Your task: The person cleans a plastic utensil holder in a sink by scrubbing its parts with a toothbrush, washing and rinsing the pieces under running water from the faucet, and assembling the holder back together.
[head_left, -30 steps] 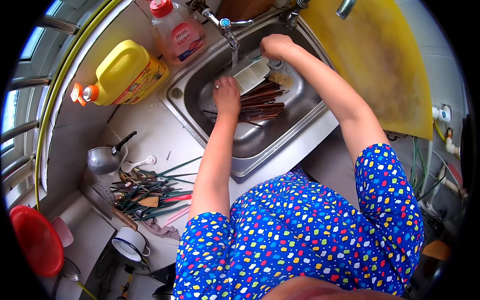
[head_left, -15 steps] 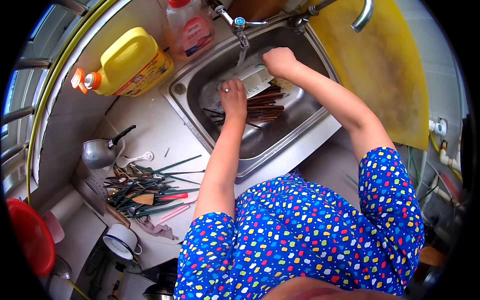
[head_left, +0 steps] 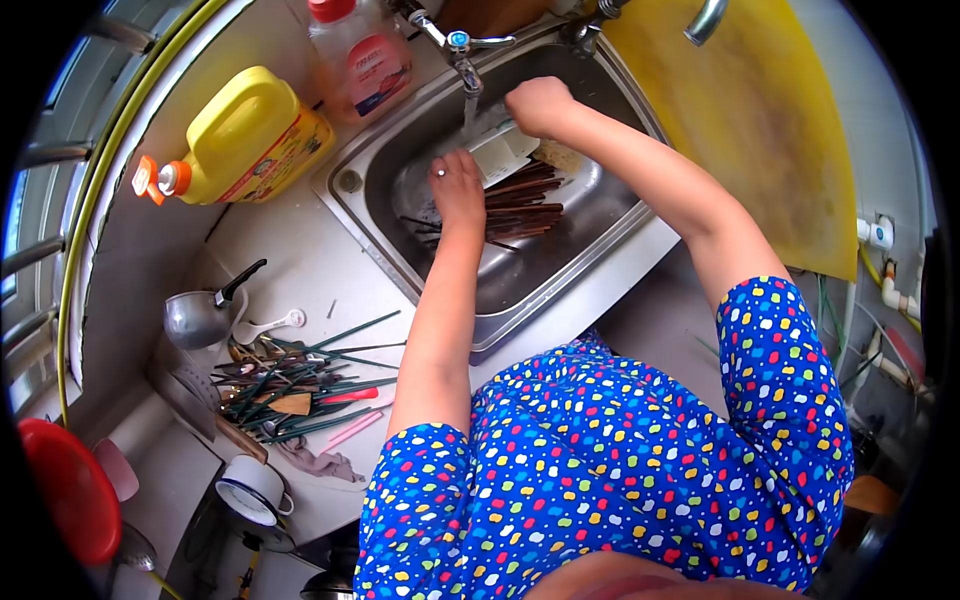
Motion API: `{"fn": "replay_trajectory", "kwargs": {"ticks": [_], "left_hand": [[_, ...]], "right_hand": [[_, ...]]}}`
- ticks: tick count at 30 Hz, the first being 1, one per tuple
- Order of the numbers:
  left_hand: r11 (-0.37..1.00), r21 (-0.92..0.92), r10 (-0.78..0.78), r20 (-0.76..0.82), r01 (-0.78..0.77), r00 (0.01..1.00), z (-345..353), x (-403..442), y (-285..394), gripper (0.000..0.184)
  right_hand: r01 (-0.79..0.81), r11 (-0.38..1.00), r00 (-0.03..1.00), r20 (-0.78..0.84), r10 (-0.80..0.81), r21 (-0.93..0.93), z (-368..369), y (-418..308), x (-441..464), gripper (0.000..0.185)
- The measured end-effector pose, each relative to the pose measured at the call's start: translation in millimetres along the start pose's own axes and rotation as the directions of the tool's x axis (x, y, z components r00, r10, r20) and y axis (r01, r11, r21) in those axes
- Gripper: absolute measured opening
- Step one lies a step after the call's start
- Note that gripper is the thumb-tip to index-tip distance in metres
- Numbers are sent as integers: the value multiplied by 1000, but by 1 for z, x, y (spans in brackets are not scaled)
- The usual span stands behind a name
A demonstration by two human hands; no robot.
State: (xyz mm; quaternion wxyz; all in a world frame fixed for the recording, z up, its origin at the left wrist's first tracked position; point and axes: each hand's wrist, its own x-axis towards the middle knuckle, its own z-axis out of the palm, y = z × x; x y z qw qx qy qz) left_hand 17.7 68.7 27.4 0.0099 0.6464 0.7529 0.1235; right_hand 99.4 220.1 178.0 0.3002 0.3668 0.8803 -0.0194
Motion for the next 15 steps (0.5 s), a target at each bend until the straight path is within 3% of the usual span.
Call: {"fn": "replay_trajectory", "kwargs": {"ticks": [2, 4, 7, 9, 11, 15], "left_hand": [[1000, 8, 16, 70, -17, 997, -8, 7, -1, 40], [982, 178, -82, 126, 59, 989, -20, 14, -1, 37], [995, 88, -54, 5, 53, 999, -25, 21, -11, 41], [996, 83, -40, 39, 37, 998, -27, 24, -13, 42], [995, 91, -57, 61, 51, 997, -26, 23, -12, 42], [997, 67, -31, 15, 30, 999, -21, 22, -12, 42]], "right_hand": [[27, 999, 1000, -4, -28, -23, -3, -7, 6, 20], [-10, 999, 1000, 15, 9, 39, -6, -1, 15, 22], [-46, 932, 981, -158, 109, 359, -10, 33, 4, 24], [-47, 897, 949, -260, 177, 440, -1, 55, -12, 27], [-53, 821, 937, -256, 238, 568, 1, 66, -40, 27], [-41, 803, 964, -189, 189, 595, 24, 69, -58, 27]]}}
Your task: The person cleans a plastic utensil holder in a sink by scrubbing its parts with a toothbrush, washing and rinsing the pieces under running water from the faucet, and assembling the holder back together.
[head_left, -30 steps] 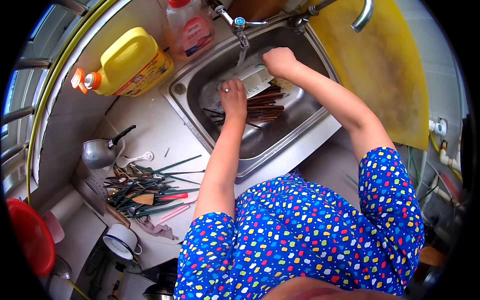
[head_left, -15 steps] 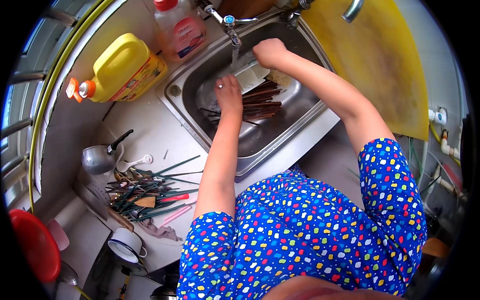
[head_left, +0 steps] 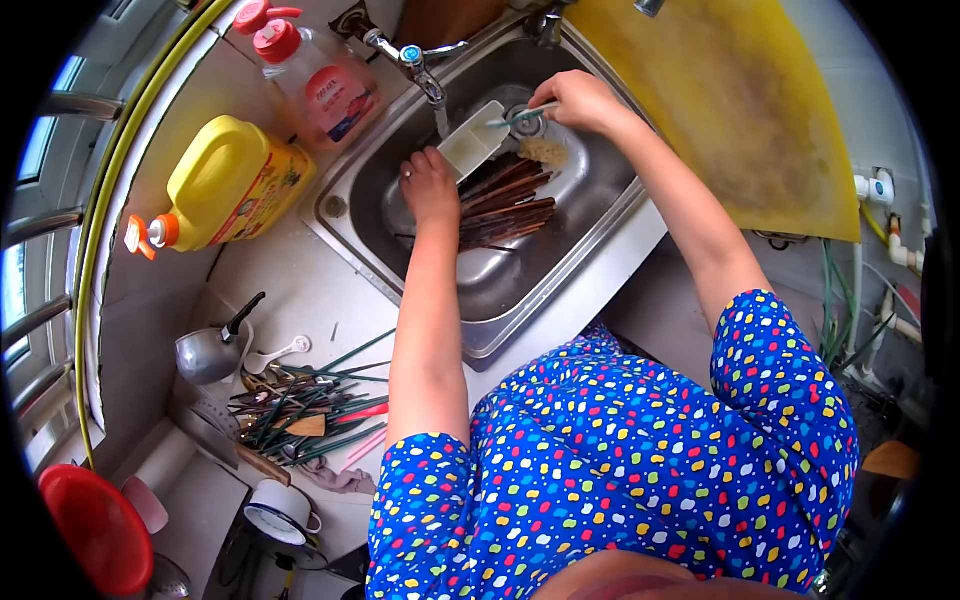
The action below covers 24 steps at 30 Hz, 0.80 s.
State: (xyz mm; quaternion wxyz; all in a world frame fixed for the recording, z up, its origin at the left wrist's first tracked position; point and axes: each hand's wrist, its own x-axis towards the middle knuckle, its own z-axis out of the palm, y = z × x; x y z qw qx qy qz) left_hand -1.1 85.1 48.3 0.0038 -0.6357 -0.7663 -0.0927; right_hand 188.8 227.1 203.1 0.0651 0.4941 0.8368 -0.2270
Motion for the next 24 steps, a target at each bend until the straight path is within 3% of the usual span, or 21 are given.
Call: {"fn": "replay_trajectory", "kwargs": {"ticks": [2, 5, 6, 8, 14, 16, 18, 20, 22, 24], "left_hand": [[1000, 17, 6, 59, -7, 998, -4, 2, 2, 40], [999, 4, 34, 110, -35, 993, -2, 3, 0, 42], [999, 10, 43, 115, -45, 992, -2, 3, 0, 42], [998, 15, 52, 138, -54, 989, -2, 3, -1, 44], [999, -18, 44, 148, -42, 988, -7, 3, -1, 45], [999, -14, 47, 146, -45, 988, -6, 3, 0, 44], [999, 2, 49, 141, -50, 989, -5, 4, 0, 43], [998, -24, 59, 116, -57, 991, -2, 3, 0, 41], [998, -30, 64, 101, -61, 993, -2, 1, 1, 40], [998, -30, 62, 77, -60, 995, -2, 2, 1, 39]], "right_hand": [[-9, 969, 999, 47, 21, -247, 13, -7, 4, 27], [107, 886, 991, -20, -131, -452, 40, -14, 35, 12], [101, 891, 992, -24, -124, -443, 44, -19, 44, 12], [285, 775, 945, 32, -325, -563, 46, -29, 56, 9], [277, 743, 954, 82, -288, -609, 46, -30, 61, 11], [331, 743, 939, 122, -323, -582, 56, -31, 59, 11], [482, 652, 866, 206, -455, -586, 63, -30, 61, 11], [510, 638, 849, 220, -480, -577, 64, -31, 64, 12], [375, 738, 922, 141, -361, -560, 53, -35, 60, 12], [311, 745, 947, 130, -293, -589, 49, -31, 61, 12]]}}
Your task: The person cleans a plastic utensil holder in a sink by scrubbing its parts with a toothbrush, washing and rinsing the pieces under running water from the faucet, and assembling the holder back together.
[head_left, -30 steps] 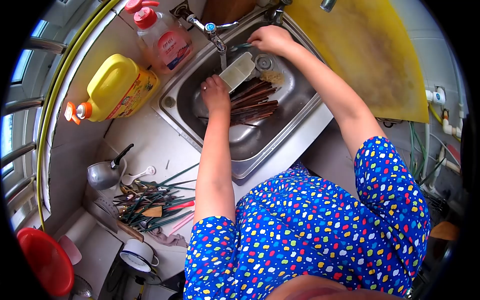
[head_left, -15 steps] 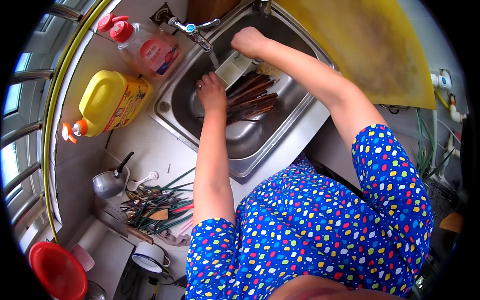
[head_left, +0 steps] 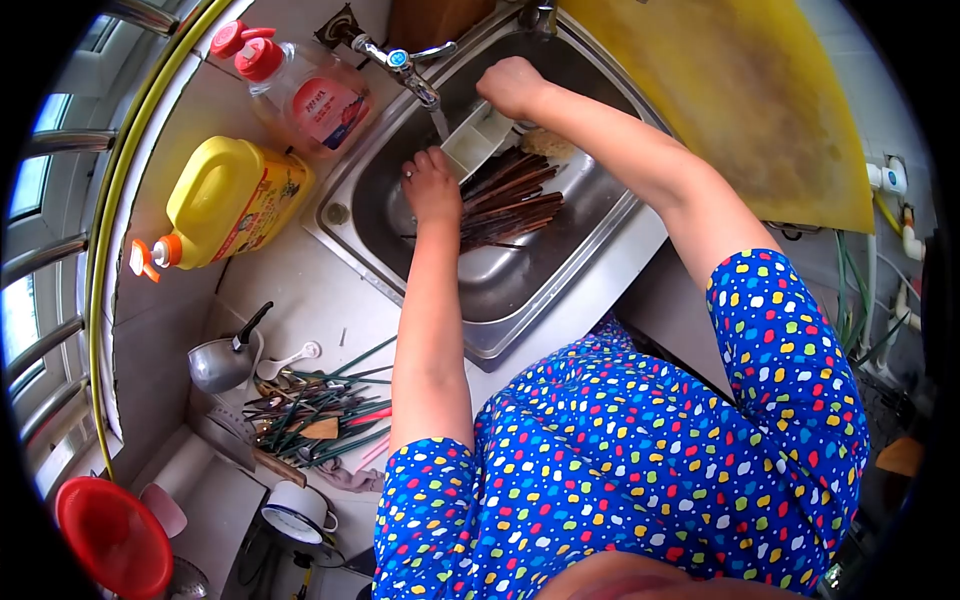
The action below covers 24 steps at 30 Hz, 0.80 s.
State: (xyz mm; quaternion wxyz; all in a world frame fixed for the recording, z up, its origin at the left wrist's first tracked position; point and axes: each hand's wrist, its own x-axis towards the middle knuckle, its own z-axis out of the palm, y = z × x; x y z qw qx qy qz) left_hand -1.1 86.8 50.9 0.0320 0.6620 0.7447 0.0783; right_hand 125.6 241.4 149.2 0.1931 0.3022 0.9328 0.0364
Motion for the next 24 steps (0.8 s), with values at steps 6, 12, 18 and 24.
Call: {"fn": "replay_trajectory", "kwargs": {"ticks": [6, 12, 18, 24], "left_hand": [[1000, -17, -2, -3, 2, 1000, 1, 1, 2, 40], [1000, 14, -1, 23, 1, 1000, 1, -1, 0, 44], [1000, 29, -3, 11, 2, 1000, -1, 1, 1, 46], [1000, -3, -5, 44, 5, 999, -7, -2, 2, 45]], "right_hand": [[84, 996, 990, -116, -82, 9, -2, -2, -1, 11], [37, 999, 996, -87, -36, 11, -2, -5, 1, 10], [-136, 987, 986, -85, 143, 88, 6, 2, -3, 11], [-201, 937, 972, -57, 226, 286, -1, -1, -18, 15]]}}
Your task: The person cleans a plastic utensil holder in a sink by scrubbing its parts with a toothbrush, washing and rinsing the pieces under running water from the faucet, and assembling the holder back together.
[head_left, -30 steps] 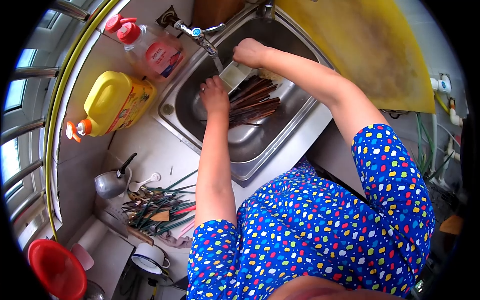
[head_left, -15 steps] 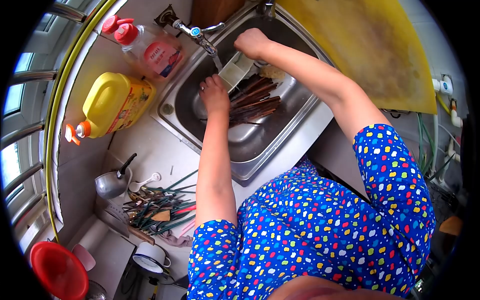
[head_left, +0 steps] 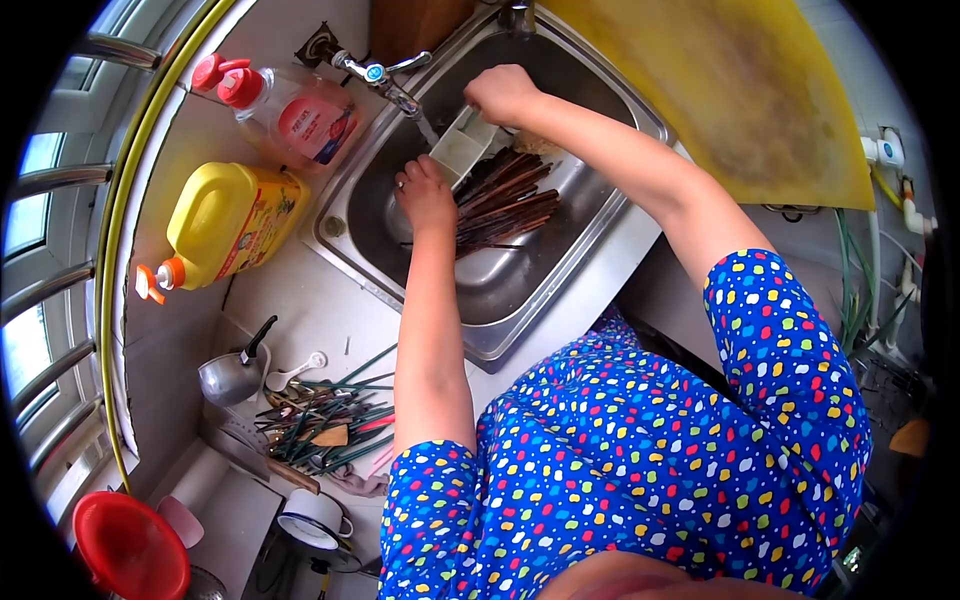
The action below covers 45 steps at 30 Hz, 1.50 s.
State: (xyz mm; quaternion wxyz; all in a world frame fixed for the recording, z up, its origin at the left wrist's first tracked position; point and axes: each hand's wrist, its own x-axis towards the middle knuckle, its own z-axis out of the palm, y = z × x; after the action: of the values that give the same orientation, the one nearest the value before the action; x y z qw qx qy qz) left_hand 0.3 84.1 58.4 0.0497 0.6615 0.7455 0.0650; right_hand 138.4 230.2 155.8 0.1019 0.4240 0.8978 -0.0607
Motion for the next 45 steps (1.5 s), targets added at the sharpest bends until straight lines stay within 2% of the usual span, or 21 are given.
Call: {"fn": "replay_trajectory", "kwargs": {"ticks": [1, 3, 7, 9, 13, 15, 16, 18, 20, 22, 23, 28, 30, 32, 34, 35, 36, 38, 40, 41, 45], "left_hand": [[1000, -2, -15, 8, 15, 1000, -1, 1, 1, 45], [1000, -3, -15, 15, 15, 1000, -3, 2, 2, 45], [1000, 9, -2, 6, 2, 1000, -7, 1, 1, 46], [1000, 17, 5, 7, -5, 1000, -5, 0, 1, 46], [997, 73, 4, -21, -3, 1000, -1, 0, 0, 47], [997, 74, 6, -32, -4, 999, -1, -1, 0, 47], [997, 79, 6, -38, -3, 999, -1, -1, 0, 48], [997, 83, -1, -50, 6, 999, -2, 0, 0, 50], [997, 79, -25, 12, 24, 1000, -6, 0, 0, 38], [1000, 20, 24, -5, -24, 1000, 14, 2, -11, 36], [997, -35, 75, -23, -75, 997, 27, 3, -18, 35], [997, -68, 40, -48, -43, 998, 21, -2, -17, 32], [997, -74, 22, -91, -29, 996, 23, -4, -16, 32], [996, -80, 33, -81, -39, 996, 25, -3, -17, 33], [997, -80, 7, -105, -16, 994, 31, 0, -19, 34], [997, -78, 5, -123, -15, 992, 34, -2, -18, 34], [996, -90, -24, -117, 13, 993, 33, -3, -17, 34], [992, -125, -26, -10, 24, 1000, 24, -2, -17, 35], [986, -153, -65, -36, 59, 997, 26, 1, -14, 35], [982, -177, -81, -50, 71, 995, 27, -1, -13, 36], [971, -215, -113, -32, 104, 993, 23, 0, -11, 37]], "right_hand": [[-4, 1000, 1000, -2, 4, -2, 3, 4, -1, 15], [-156, 988, 980, 120, 156, -10, 11, 12, -2, 20], [-245, 967, 946, 235, 222, 71, 9, 9, -7, 26], [-221, 903, 928, 363, 78, 369, -9, 3, -17, 30], [-100, 905, 973, 230, 3, 414, -7, 8, -28, 32], [-344, 736, 900, 427, 82, 583, -13, 4, -33, 36], [-384, 686, 896, 429, 114, 618, -10, -1, -35, 36], [-420, 678, 898, 387, 211, 603, -5, -17, -47, 32], [-207, 847, 968, -23, 250, 490, 43, -31, -65, 31], [-263, 877, 964, 132, 229, 402, 16, -44, -87, 33], [-253, 896, 966, 138, 216, 365, 19, -39, -91, 33], [-193, 928, 981, 81, 176, 319, -8, -23, -102, 30], [-30, 987, 998, 51, 22, 158, -13, -18, -91, 24], [43, 990, 999, 10, -45, 132, -26, -22, -73, 21], [260, 964, 960, 89, -264, 57, -42, -29, -54, 23], [336, 940, 938, 121, -326, -69, -39, -31, -43, 25], [335, 915, 936, 188, -296, -226, -33, -35, -30, 25], [365, 906, 918, 245, -312, -216, -24, -35, -12, 14], [388, 878, 893, 351, -282, -282, -33, -52, -12, 14], [388, 890, 862, 435, -259, -238, -28, -58, -10, 15], [357, 880, 885, 416, -211, -314, -26, -62, 5, 15]]}}
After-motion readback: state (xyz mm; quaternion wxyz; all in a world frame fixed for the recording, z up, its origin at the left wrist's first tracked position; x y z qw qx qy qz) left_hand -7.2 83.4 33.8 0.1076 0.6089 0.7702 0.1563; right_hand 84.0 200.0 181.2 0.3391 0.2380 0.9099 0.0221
